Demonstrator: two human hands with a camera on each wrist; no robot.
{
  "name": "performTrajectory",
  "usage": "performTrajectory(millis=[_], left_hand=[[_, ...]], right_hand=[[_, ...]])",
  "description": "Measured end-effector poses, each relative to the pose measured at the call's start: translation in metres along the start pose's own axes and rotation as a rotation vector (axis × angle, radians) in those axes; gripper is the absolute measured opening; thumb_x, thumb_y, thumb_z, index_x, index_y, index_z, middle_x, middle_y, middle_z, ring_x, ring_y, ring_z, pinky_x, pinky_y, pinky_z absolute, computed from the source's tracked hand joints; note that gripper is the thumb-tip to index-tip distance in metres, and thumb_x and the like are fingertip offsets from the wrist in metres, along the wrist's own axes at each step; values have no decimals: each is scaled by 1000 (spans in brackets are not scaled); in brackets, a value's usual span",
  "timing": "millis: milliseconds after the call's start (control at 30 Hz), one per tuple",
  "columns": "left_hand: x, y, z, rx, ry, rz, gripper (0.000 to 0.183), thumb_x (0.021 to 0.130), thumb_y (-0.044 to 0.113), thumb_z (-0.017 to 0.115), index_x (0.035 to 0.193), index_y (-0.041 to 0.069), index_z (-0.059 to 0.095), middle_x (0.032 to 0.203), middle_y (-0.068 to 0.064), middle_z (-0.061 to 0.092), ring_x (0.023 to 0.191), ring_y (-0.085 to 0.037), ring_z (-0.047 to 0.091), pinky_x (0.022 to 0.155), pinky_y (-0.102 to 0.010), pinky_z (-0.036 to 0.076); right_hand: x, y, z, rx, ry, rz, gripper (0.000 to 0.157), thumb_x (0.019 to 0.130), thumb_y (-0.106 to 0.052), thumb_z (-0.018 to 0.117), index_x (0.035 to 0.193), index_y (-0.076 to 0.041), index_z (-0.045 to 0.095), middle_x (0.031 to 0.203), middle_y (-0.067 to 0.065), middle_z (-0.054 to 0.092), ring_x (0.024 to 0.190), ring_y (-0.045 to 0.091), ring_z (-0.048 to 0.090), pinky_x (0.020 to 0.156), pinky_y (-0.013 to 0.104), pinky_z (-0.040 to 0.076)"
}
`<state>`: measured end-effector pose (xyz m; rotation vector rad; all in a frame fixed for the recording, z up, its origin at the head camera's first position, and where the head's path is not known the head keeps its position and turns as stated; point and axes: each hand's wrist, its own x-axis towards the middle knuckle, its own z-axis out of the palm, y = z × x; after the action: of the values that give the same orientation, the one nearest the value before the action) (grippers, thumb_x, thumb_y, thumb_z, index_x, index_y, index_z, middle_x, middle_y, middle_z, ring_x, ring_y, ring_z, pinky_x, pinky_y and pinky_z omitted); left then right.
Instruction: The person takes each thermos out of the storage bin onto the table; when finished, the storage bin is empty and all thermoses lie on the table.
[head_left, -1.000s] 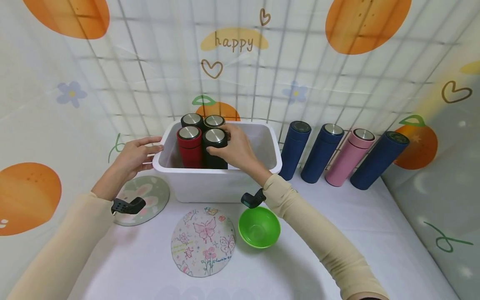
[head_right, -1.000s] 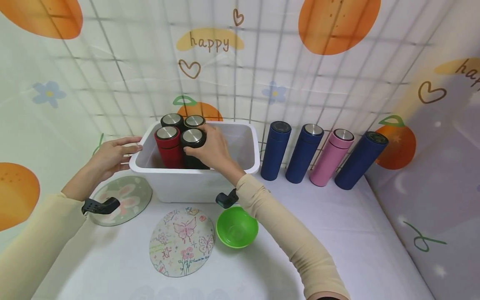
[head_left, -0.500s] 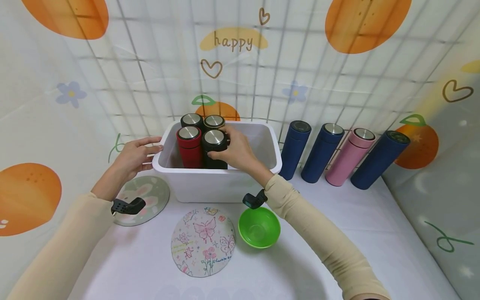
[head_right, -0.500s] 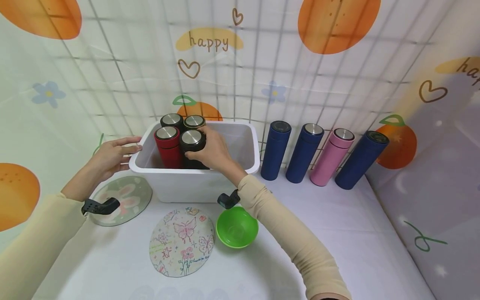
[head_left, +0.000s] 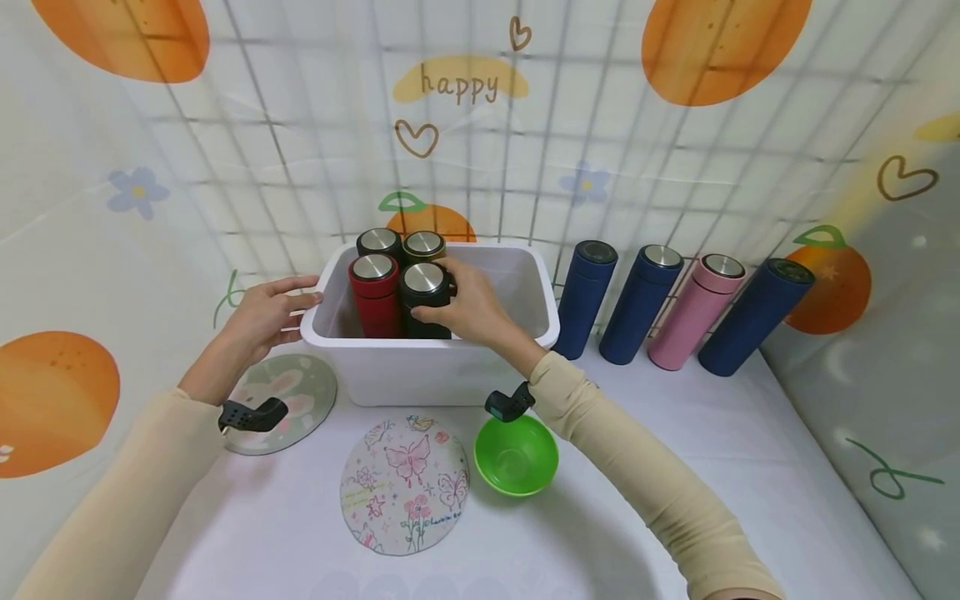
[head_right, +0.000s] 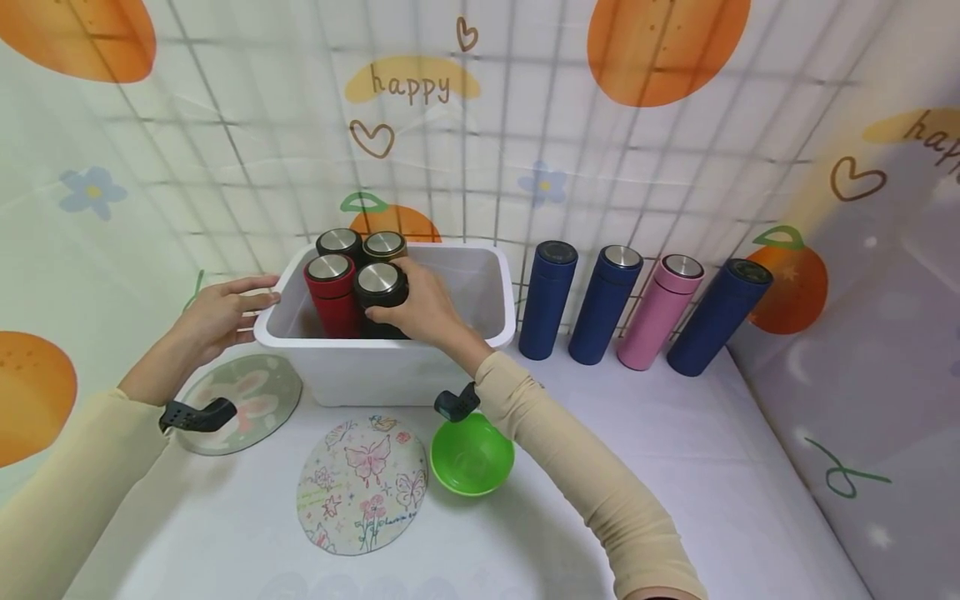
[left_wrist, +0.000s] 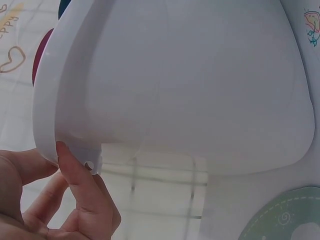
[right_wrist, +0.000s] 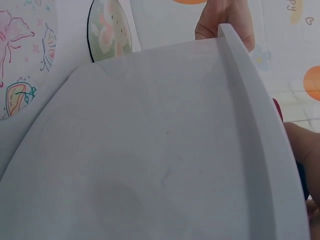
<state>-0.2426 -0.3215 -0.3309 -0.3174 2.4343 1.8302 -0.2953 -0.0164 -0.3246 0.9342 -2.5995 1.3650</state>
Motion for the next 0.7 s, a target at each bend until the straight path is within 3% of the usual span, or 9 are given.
performTrajectory(millis=[467, 700], left_hand=[[-2, 0, -1, -16, -10, 4, 60, 99, 29, 64, 153, 12, 42, 116, 1, 60, 88, -11, 67, 78, -29, 57], [-1, 0, -1, -8, -2, 9, 61, 99, 30, 65, 153, 13, 42, 120, -3, 58, 89, -11, 67, 78, -28, 57]], right_hand=[[-8, -7, 2, 4, 39, -52, 68, 78, -22, 89, 134, -4, 56, 125, 7, 63, 111, 18, 57, 93, 28, 47], [-10, -9, 0, 35, 93, -45, 69, 78, -21, 89, 136, -5, 55, 126, 8, 63, 111, 19, 58, 94, 35, 49]])
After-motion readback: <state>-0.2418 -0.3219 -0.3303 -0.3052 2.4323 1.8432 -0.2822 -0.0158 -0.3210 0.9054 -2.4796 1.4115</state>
